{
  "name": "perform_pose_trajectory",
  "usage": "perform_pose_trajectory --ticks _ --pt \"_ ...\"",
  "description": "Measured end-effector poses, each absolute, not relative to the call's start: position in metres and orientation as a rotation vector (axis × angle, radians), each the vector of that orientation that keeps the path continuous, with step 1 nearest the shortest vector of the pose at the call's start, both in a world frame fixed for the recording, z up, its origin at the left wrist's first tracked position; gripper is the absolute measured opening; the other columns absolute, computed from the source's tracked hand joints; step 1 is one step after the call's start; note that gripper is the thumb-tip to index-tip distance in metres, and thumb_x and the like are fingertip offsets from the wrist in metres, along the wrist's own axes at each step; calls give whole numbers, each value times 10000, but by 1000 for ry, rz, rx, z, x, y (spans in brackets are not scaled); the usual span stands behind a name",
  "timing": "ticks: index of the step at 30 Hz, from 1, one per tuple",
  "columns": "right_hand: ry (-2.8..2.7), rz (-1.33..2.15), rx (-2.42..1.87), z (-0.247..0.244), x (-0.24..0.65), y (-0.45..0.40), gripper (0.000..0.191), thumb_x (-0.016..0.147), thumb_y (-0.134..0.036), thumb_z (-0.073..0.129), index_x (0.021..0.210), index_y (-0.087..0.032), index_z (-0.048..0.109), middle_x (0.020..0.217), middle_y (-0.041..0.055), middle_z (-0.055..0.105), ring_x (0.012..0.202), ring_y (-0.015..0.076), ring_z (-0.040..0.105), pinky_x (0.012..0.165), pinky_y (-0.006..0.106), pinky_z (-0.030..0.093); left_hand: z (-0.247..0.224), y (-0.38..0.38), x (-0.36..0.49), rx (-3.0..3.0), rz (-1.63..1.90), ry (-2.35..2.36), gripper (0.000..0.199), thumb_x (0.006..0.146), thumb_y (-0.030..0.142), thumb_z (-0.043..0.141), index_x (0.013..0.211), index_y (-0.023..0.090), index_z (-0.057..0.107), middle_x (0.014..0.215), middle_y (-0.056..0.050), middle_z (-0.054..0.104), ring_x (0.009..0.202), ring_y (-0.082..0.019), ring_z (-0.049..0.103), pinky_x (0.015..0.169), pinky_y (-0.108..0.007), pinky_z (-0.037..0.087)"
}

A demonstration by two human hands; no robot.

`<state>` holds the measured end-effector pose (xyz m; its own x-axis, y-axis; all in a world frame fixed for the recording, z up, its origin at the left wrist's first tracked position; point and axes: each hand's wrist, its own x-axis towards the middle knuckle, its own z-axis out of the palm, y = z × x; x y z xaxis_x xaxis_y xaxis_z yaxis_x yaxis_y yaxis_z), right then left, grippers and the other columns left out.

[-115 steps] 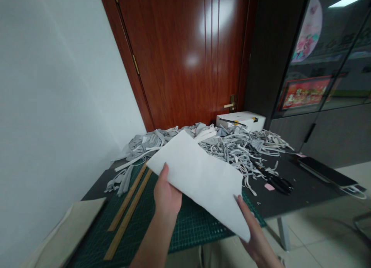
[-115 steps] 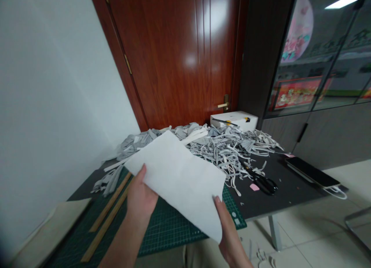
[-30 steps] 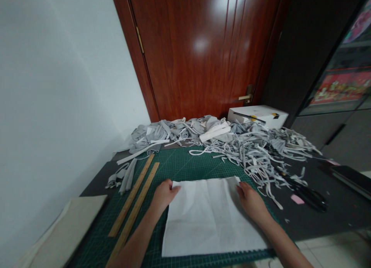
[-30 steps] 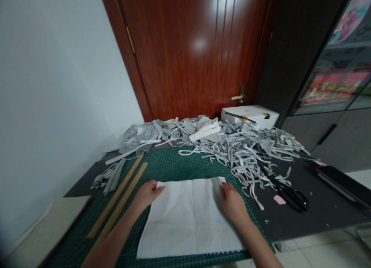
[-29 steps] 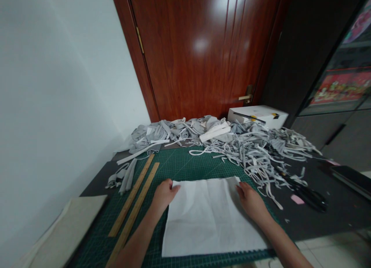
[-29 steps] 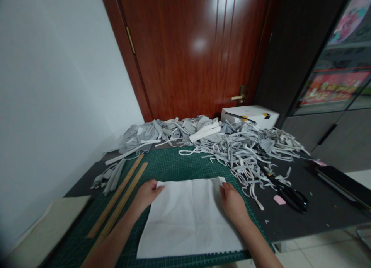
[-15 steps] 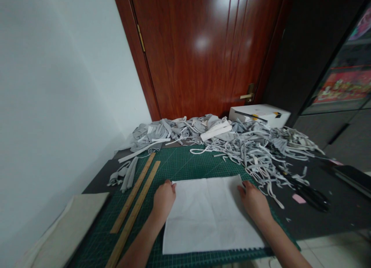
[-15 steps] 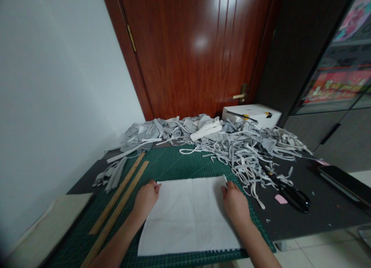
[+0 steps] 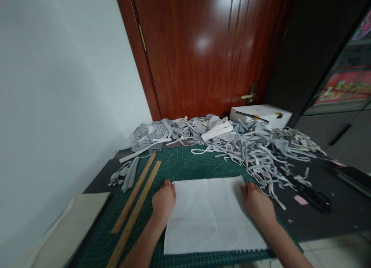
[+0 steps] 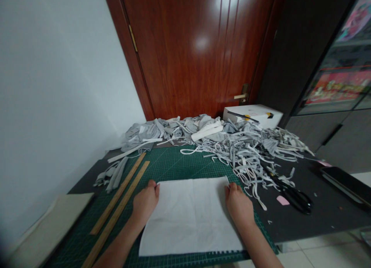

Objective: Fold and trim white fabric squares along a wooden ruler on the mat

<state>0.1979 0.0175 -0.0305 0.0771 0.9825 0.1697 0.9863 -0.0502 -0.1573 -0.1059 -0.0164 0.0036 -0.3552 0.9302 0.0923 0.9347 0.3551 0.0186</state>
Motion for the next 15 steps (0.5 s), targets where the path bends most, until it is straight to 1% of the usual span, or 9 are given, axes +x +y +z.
perform_pose_trajectory --ticks 3,6,8,11,15 --pt "-1993 -15 -2124 -29 198 16 251 951 -314 357 935 -147 544 886 117 668 708 233 679 506 271 371 1 -15 -111 -1809 -188 -2429 243 945 292 346 1033 161 531 887 -90 664 771 -214 664 613 -278 442" --pt "-1978 0 -2128 -28 198 15 243 952 -302 356 952 -148 545 908 116 670 719 227 679 519 268 376 0 -16 -116 -1968 -311 -2273 261 943 252 357 897 175 603 883 -72 642 869 -196 626 757 -279 449" --pt "-1975 9 -2132 -28 198 15 248 955 -296 346 969 -149 545 918 116 671 728 228 679 524 270 381 -1 -19 -117 -2034 -374 -2216 294 938 219 359 864 173 640 884 -73 634 897 -187 602 830 -277 436" --pt "-1993 20 -2122 -29 198 16 254 958 -296 337 975 -150 545 912 115 670 745 239 679 533 280 391 -4 -27 -114 -2086 -315 -2166 305 920 164 369 957 143 671 991 -102 634 927 -200 581 881 -304 430" --pt "-1990 44 -2125 -28 198 16 254 956 -293 338 969 -149 548 916 115 669 759 246 680 546 288 401 -8 -36 -110 -2148 -149 -2048 343 916 137 363 1132 104 629 1271 -147 549 1121 -265 506 946 -387 408"
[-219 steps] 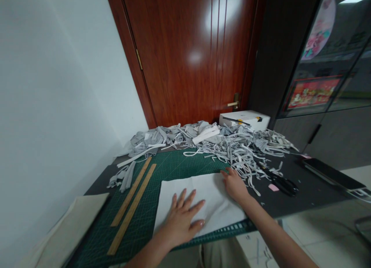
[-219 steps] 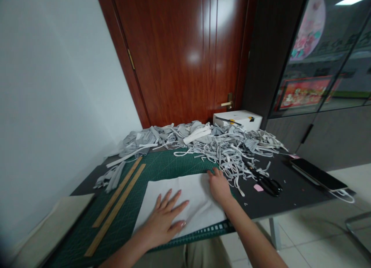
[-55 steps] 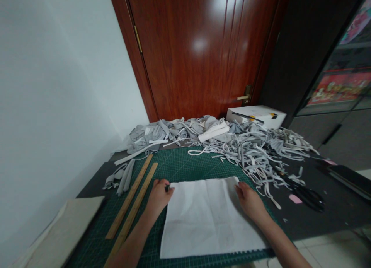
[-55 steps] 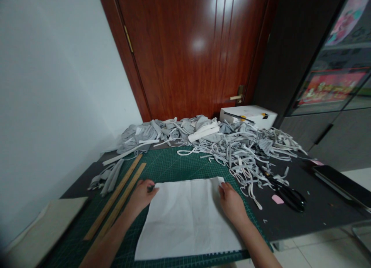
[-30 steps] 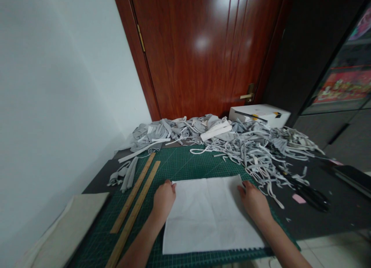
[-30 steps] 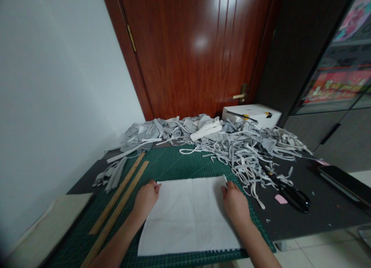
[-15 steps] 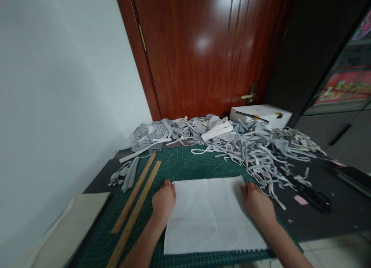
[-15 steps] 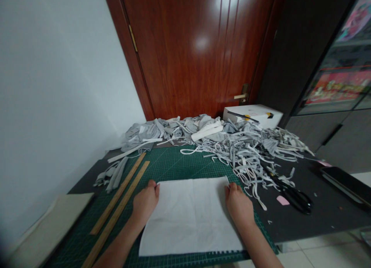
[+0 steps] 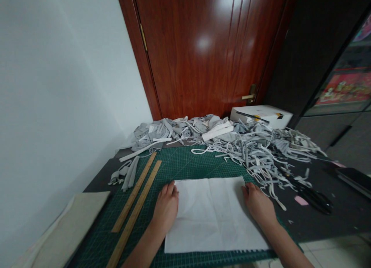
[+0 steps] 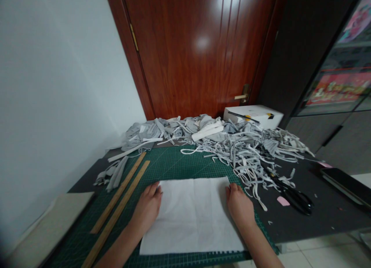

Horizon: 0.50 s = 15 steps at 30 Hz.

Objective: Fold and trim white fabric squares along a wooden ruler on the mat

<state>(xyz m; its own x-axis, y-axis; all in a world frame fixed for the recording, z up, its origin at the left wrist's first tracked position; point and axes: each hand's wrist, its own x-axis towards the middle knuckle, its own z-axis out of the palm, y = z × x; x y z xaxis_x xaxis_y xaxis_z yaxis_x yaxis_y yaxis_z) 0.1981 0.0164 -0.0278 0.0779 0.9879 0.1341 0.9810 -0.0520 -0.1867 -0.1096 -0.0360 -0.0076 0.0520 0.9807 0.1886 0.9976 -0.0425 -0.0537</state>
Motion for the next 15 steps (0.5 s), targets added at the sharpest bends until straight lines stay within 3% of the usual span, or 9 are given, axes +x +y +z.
perform_pose_trajectory --ticks 3,9,15 --pt "-1982 67 -2142 -26 198 17 256 953 -284 338 971 -145 553 917 122 670 766 244 679 566 294 412 -11 -38 -109 -2150 -86 -1977 359 925 135 348 1146 92 627 1336 -148 510 1196 -292 459 961 -426 399" --pt "-1970 108 -2156 -24 199 17 268 952 -292 336 966 -145 559 906 118 670 767 237 679 602 299 424 -7 -42 -108 -2089 17 -1899 383 926 115 322 1138 91 640 1294 -140 557 1153 -292 509 926 -448 426" --pt "-1952 106 -2150 -29 201 19 258 947 -272 359 995 -125 565 883 123 680 784 243 680 616 295 428 -4 -51 -106 -2088 5 -1901 529 940 368 324 1289 12 500 1359 -183 484 1208 -336 468 987 -527 370"
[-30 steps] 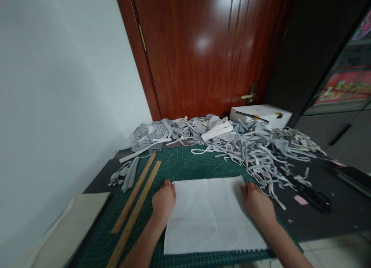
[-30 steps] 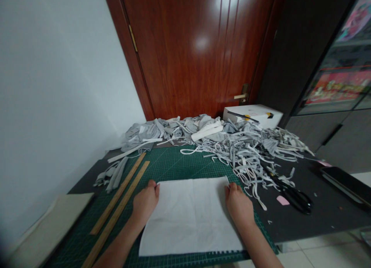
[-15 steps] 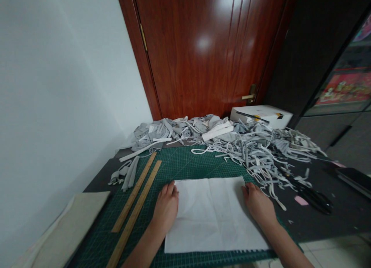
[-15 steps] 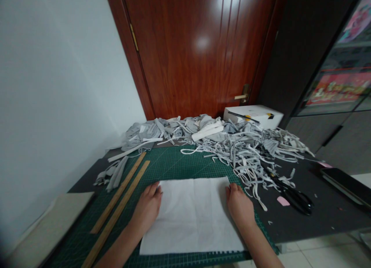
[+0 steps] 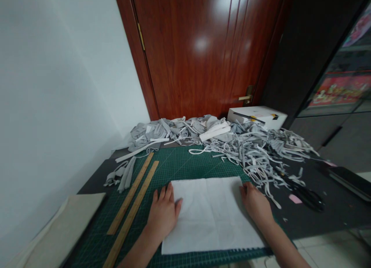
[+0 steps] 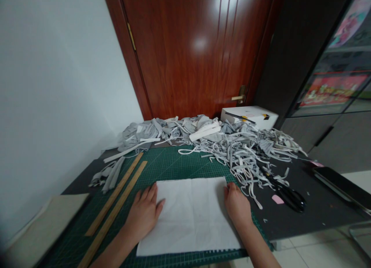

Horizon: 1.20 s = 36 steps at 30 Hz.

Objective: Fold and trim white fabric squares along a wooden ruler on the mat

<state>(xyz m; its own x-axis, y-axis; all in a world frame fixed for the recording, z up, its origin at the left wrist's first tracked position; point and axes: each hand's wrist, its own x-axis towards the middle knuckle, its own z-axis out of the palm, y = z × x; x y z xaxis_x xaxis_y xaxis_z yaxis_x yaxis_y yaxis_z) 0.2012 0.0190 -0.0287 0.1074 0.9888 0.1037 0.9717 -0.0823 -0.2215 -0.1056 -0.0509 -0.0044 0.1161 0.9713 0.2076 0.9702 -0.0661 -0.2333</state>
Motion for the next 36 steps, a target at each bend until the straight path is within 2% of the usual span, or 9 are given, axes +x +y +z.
perform_pose_trajectory --ticks 5,9,12,15,17,23,29,33,36 --pt "-1959 21 -2098 -31 202 17 390 944 -225 354 1311 -127 443 939 115 682 765 223 682 609 282 437 -15 -54 -112 -2118 -42 -1924 638 908 494 322 1359 55 423 1460 -135 344 1327 -375 311 1015 -590 318" --pt "-2053 -30 -2092 -31 201 15 388 935 -182 341 1272 -182 533 925 90 656 718 200 675 571 266 440 -14 -53 -113 -2145 -129 -1840 521 914 424 352 1378 198 422 1485 -78 310 1349 -357 284 1034 -609 281" --pt "-2109 -84 -2097 -32 201 14 406 932 -154 320 1273 -162 541 915 93 643 698 191 669 551 259 446 -7 -49 -114 -2349 -169 -1641 471 920 276 364 1386 339 378 1494 -4 305 1360 -272 294 1071 -522 298" --pt "-2134 -115 -2095 -32 200 14 422 927 -121 303 1276 -148 537 940 104 639 709 176 666 567 244 457 -5 -43 -117 -2591 -119 -1498 537 880 148 380 1398 290 367 1495 -27 309 1357 -198 309 1085 -380 333" --pt "-2137 -114 -2088 -32 200 14 424 929 -119 295 1276 -145 537 954 107 639 727 176 667 583 242 465 -7 -41 -120 -2643 -115 -1509 563 856 111 388 1404 236 362 1501 -66 290 1363 -200 295 1087 -360 333" --pt "-2112 -56 -2096 -31 201 14 428 922 -105 303 1278 -151 536 938 94 638 735 187 669 591 253 470 -16 -44 -127 -2567 -171 -1667 487 951 310 338 1433 323 276 1542 -58 159 1390 -268 205 1085 -468 305" --pt "-2115 -101 -2081 -32 203 12 417 933 -129 300 1277 -157 536 924 91 626 717 186 668 570 254 470 -3 -48 -130 -2619 -10 -1662 625 874 569 423 1434 396 204 1539 -110 115 1386 -364 158 1034 -632 238" --pt "-2137 -124 -2081 -31 204 11 437 929 -111 290 1295 -177 519 940 95 614 732 184 669 565 248 476 8 -49 -129 -2608 3 -1641 604 856 571 450 1411 408 278 1531 -96 176 1365 -398 209 1013 -675 222" --pt "-2174 -125 -2079 -30 203 11 450 918 -89 290 1302 -169 511 960 108 604 762 182 664 578 243 481 9 -50 -113 -2565 -72 -1587 472 894 395 443 1358 308 432 1521 -78 229 1378 -344 215 1069 -611 214"
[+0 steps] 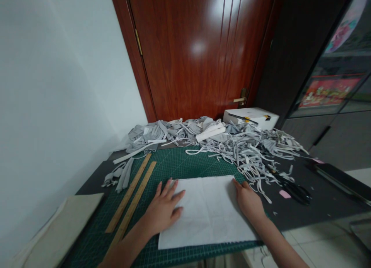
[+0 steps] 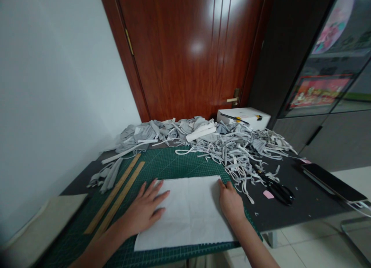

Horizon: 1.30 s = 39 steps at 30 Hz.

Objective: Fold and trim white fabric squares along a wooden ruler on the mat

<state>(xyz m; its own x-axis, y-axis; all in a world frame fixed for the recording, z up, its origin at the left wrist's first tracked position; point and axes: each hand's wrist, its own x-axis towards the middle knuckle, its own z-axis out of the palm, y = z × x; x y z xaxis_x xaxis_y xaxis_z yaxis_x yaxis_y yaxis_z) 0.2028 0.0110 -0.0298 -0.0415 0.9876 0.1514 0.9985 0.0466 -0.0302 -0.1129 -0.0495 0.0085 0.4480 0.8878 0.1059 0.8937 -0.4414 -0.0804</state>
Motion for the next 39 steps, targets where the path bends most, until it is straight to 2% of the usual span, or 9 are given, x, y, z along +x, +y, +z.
perform_pose_trajectory --ticks 3,6,10,12,15,20,23,30,39 --pt "-2195 -161 -2072 -27 203 9 459 911 -77 288 1306 -154 508 963 124 592 806 195 650 599 251 487 -3 -51 -88 -2492 -165 -1670 411 902 257 380 1263 129 529 1477 -128 327 1364 -257 286 1094 -440 303" --pt "-2183 -218 -2079 -17 202 4 455 906 -79 294 1272 -173 548 999 148 583 885 233 620 613 272 488 -18 -54 -70 -2386 -233 -1856 516 914 367 368 1286 28 480 1436 -204 368 1353 -284 302 1079 -415 336" --pt "-2133 -294 -2098 5 179 -5 408 885 -85 304 1045 -98 679 1151 231 565 1021 318 557 760 399 478 -24 -60 -69 -2422 -286 -1868 658 899 546 348 1404 123 355 1504 -178 232 1387 -324 190 1093 -479 274" --pt "-2180 -240 -1998 12 152 -9 425 867 -64 314 1142 -75 638 1340 224 471 1175 341 471 900 445 417 -21 -62 -70 -2447 -262 -1880 666 882 589 353 1435 221 301 1526 -142 189 1392 -341 159 1087 -522 245" --pt "-2375 47 -1624 11 104 -17 462 916 -159 310 1345 -108 472 1463 120 370 1363 309 252 1079 437 248 -16 -63 -70 -2455 -195 -1925 672 849 594 417 1429 272 311 1536 -130 159 1397 -357 118 1087 -565 184" --pt "-2386 369 -1475 -5 68 -27 489 972 -376 223 1420 -232 356 1491 62 324 1386 289 212 1101 484 179 -11 -65 -62 -2399 -113 -2044 652 778 542 538 1358 260 445 1540 -123 144 1391 -402 70 1069 -611 141" --pt "-2361 320 -1562 -12 82 -28 496 965 -454 226 1420 -294 341 1509 42 284 1398 274 180 1105 508 130 -10 -65 -63 -2356 -143 -2091 712 757 582 548 1395 319 372 1541 -118 140 1381 -424 95 1044 -631 172" --pt "-2316 98 -1752 -29 152 -17 527 943 -516 261 1430 -319 306 1511 44 283 1391 285 199 1092 517 160 -26 -62 -81 -2270 -251 -2042 821 847 661 313 1418 71 313 1494 -216 229 1385 -342 186 1076 -475 265" --pt "-2268 50 -1915 -36 205 -5 532 941 -525 251 1442 -345 249 1522 15 257 1388 262 215 1084 528 203 -31 -59 -82 -2117 -229 -2130 869 846 652 291 1392 -23 311 1469 -260 246 1362 -367 242 1065 -515 270"
